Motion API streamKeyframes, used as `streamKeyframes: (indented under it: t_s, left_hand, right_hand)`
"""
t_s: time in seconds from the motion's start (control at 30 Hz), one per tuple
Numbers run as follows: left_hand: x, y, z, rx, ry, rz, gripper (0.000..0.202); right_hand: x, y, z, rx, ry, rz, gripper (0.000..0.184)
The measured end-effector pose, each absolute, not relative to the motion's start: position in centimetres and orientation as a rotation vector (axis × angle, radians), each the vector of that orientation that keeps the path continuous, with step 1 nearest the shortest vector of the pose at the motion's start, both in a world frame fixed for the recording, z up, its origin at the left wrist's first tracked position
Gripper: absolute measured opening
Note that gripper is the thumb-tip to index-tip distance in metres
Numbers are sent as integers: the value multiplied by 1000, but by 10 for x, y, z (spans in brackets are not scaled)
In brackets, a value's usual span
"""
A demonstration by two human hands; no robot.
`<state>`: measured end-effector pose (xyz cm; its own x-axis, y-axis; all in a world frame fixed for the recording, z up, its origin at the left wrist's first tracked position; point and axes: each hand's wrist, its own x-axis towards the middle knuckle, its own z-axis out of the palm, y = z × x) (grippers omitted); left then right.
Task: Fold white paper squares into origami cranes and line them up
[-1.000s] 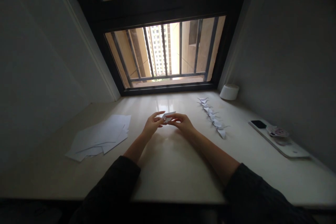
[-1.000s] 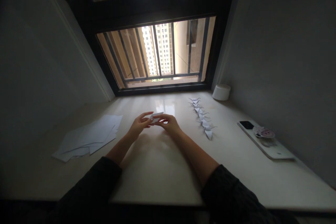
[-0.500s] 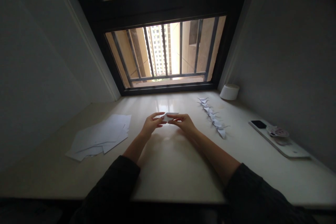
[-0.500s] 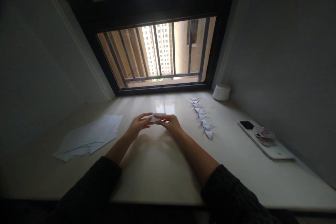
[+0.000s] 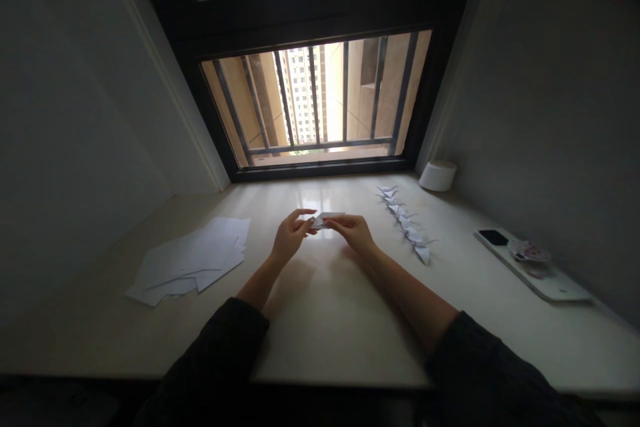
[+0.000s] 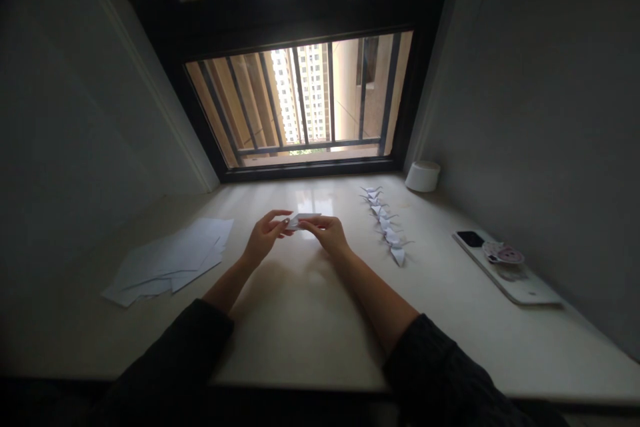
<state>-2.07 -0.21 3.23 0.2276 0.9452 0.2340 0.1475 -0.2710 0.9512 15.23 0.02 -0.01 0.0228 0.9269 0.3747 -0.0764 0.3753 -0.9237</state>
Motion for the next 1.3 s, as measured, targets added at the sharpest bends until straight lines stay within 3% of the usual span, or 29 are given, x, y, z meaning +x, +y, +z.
streamKeyframes:
  t_s: [0.4, 0.93, 1.13, 1.3]
  left_hand:
    - [-16, -1, 21, 1619, 1044, 1299, 24]
    - [-10, -2, 21, 1323, 1088, 1347, 27]
    - [-11, -3, 19, 1358, 1046, 1421, 26]
    - [-10, -5, 19, 1427, 1044, 1409, 26]
  right_hand:
    - [149, -4, 5, -846, -1261, 959, 19]
    - [150, -2, 5, -903, -1231, 867, 20]
    - [149, -3, 4, -821, -1198, 1034, 34]
    - [149, -4, 6, -817, -1143, 1009, 26]
